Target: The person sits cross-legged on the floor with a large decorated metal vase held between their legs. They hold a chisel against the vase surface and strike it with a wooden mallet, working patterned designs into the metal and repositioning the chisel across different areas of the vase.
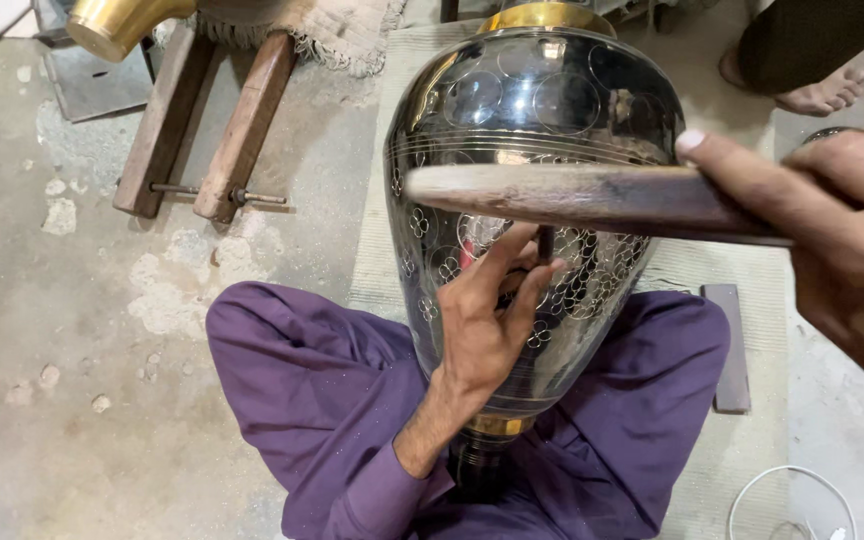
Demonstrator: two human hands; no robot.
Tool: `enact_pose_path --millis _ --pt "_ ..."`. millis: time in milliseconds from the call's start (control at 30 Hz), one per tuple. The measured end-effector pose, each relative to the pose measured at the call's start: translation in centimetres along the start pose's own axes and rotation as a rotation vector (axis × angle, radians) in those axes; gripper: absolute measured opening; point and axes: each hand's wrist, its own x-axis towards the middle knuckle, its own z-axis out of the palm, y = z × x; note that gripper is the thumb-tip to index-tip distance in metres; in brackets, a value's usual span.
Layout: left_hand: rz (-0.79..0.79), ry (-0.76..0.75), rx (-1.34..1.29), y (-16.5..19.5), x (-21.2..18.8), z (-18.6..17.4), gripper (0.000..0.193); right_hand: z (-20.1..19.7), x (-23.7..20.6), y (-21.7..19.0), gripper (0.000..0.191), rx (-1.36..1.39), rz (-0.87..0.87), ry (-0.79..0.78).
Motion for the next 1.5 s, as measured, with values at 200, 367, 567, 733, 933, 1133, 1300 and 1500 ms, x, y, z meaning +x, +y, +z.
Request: enact_pose_path --millis 200,367,567,733,933,1133,1300,1500 --pt "0.034 -0.001 0.048 0.3 0.6 0.0 0.046 -0.2 0.1 0.0 0.078 -0.115 0.203 -0.295" --pt "-0.002 -0.069 0.096 1.7 1.2 -1.0 0.047 0.5 -0.9 0.6 0.071 0.355 0.111 0.014" --pt "0.098 -0.137 0.106 2.3 1.9 -1.4 0.048 1.6 -2.6 2.1 0.072 -0.108 0.154 -0.083" --pt "0.098 -0.229 0.043 1.7 2.1 -1.5 0.050 3.1 -4.8 2.8 0.066 -0.011 0.282 -0.110" --pt "0.108 -0.286 0.187 1.0 2.2 -1.5 0.049 4.9 -6.8 2.6 0.069 0.238 0.346 0.052" --pt "0.180 -0.308 0.030 -0.3 4.5 -3.4 0.051 6.4 -8.0 3.1 0.065 0.134 0.435 0.082" --pt "0.228 -0.663 -0.022 -1.0 7.7 -3.3 0.061 9.5 -11.0 2.3 0.067 -0.016 0.374 0.194" --pt "0.351 -0.870 0.070 -0.4 9.5 -1.2 0.059 13.9 -13.4 1.0 0.078 0.208 0.627 0.070"
